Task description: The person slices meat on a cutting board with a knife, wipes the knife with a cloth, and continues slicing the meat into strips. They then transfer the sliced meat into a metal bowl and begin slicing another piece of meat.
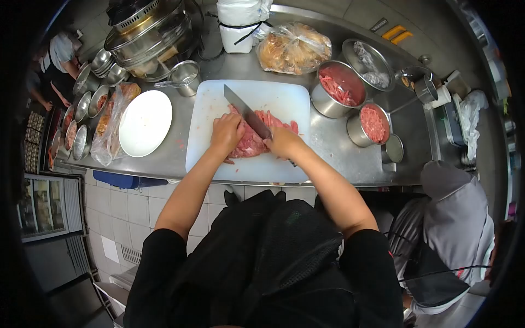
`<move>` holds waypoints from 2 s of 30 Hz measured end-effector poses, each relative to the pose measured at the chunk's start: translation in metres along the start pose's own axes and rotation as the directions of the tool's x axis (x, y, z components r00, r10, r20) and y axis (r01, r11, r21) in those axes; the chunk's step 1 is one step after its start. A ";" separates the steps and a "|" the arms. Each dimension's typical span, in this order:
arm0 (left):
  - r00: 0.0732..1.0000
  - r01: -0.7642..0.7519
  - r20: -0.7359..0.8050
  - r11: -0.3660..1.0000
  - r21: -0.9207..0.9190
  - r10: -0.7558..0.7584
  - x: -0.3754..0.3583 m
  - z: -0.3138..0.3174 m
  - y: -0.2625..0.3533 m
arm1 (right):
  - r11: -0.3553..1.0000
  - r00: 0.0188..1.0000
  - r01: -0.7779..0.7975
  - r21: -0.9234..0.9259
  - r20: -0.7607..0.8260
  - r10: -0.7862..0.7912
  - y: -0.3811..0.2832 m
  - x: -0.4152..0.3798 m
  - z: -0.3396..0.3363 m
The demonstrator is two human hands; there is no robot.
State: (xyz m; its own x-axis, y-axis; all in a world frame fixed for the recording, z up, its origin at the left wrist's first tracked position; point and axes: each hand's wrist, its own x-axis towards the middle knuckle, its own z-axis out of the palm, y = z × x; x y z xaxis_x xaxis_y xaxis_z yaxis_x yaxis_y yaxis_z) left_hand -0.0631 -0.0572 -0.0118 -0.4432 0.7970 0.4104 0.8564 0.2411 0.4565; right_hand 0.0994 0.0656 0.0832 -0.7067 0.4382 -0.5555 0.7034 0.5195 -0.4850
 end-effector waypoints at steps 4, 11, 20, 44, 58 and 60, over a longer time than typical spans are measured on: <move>0.997 0.068 0.040 0.995 -0.074 -0.065 -0.004 -0.014 0.002 | 0.991 0.979 0.125 -0.044 -0.157 -0.131 0.012 -0.011 -0.009; 0.998 0.035 -0.045 0.999 -0.008 -0.035 -0.014 -0.012 -0.001 | 0.918 0.988 0.108 -0.381 -0.065 -0.143 0.003 -0.093 -0.025; 1.000 -0.006 -0.023 0.999 0.032 0.007 -0.010 -0.009 -0.001 | 0.953 0.995 0.094 -0.286 -0.008 -0.101 0.024 -0.049 0.020; 0.998 -0.016 -0.059 0.999 0.044 0.018 -0.012 -0.012 0.001 | 0.967 0.997 0.075 -0.245 -0.010 -0.080 -0.011 -0.057 -0.020; 0.995 0.050 -0.077 0.988 -0.147 -0.062 -0.022 -0.017 -0.013 | 0.951 0.971 0.162 -0.262 -0.131 -0.202 0.002 -0.031 0.014; 0.997 -0.002 -0.080 0.997 -0.082 -0.005 -0.023 -0.015 -0.015 | 0.919 0.978 0.125 -0.375 -0.110 -0.178 0.001 -0.049 0.002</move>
State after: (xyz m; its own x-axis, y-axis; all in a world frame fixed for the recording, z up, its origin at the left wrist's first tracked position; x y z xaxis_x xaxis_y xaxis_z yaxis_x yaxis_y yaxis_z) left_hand -0.0695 -0.0876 -0.0164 -0.4668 0.7492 0.4698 0.8327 0.1936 0.5187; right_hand 0.1350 0.0436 0.1084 -0.8247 0.4168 -0.3824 0.5292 0.8071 -0.2618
